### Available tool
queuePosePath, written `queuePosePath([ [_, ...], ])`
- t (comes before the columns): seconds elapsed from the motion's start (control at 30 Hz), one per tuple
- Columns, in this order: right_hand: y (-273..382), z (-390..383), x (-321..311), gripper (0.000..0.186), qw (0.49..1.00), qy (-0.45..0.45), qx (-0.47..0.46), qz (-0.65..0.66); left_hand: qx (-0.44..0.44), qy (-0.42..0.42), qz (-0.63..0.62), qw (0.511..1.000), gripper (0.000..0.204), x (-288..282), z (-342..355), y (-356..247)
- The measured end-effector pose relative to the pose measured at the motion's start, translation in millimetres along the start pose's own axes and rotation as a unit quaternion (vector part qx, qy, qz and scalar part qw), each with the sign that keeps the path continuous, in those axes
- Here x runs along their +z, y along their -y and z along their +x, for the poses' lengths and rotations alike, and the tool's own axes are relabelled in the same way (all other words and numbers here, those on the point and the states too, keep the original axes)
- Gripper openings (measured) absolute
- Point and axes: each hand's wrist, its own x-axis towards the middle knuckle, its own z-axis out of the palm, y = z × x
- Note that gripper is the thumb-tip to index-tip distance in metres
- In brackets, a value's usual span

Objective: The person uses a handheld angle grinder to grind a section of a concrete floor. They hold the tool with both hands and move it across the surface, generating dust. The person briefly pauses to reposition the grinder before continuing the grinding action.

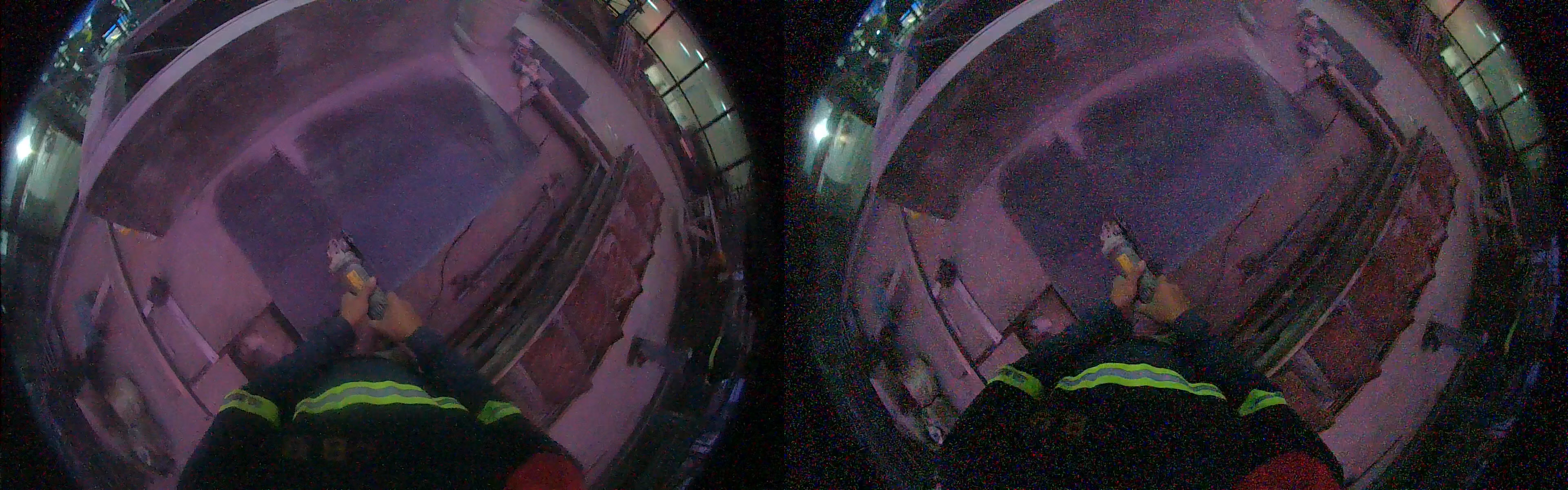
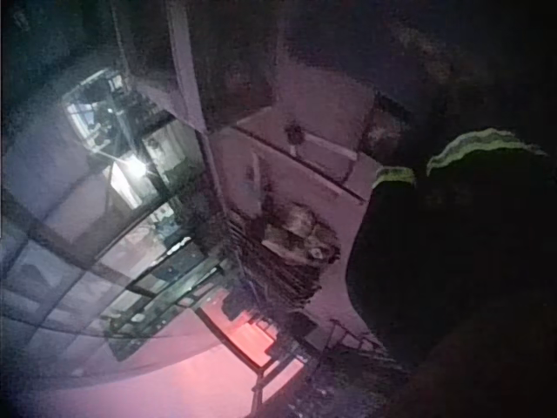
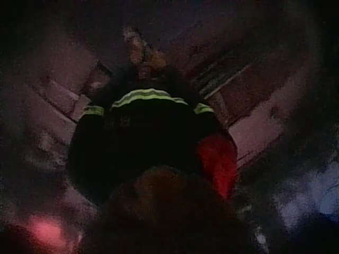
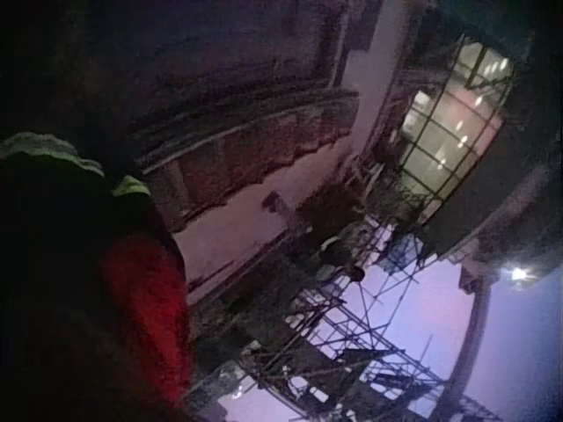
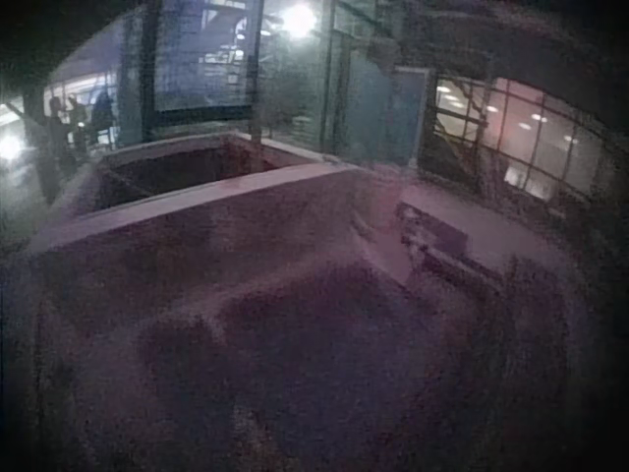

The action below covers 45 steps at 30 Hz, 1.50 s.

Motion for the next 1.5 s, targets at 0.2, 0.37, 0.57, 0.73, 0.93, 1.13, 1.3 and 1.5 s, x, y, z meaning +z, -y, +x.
queuePosePath([
  [0.2, -14.2, 24.1, 25.4, 0.069, 0.998, -0.044, 0.031, -0.012, -0.061, -0.077, -0.072, 0.993, 0.078, 3.8, 50.0, 44.7],
  [0.37, -7.3, 35.1, 19.6, 0.069, 1.000, -0.026, 0.001, 0.006, -0.051, -0.027, -0.102, 0.993, 0.073, -12.1, 31.6, 5.3],
  [0.57, -5.3, 51.0, 11.6, 0.070, 1.000, 0.008, 0.004, 0.021, -0.067, -0.078, -0.080, 0.992, 0.063, -9.3, -0.9, -57.4],
  [0.73, -12.9, 73.1, 26.6, 0.071, 0.999, -0.020, -0.027, -0.005, 0.042, -0.030, -0.099, 0.994, 0.062, -16.8, 26.7, -20.7],
  [0.93, -9.2, 77.5, 30.3, 0.071, 0.999, -0.003, -0.023, -0.031, -0.070, -0.063, -0.146, 0.985, 0.060, -19.0, 14.1, -44.0],
  [1.13, 3.0, 64.9, 22.9, 0.068, 0.999, -0.008, -0.015, -0.030, 0.002, -0.057, 0.000, 0.998, 0.078, -29.6, 38.3, -9.0],
  [1.3, -1.2, 46.6, 26.4, 0.066, 0.999, -0.025, -0.001, -0.020, -0.081, -0.096, 0.146, 0.981, 0.095, -19.2, 40.6, 0.3],
  [1.5, -2.7, 28.3, 29.6, 0.068, 0.998, -0.041, 0.009, -0.036, -0.055, -0.078, -0.015, 0.995, 0.095, -13.0, 32.6, 19.3],
])
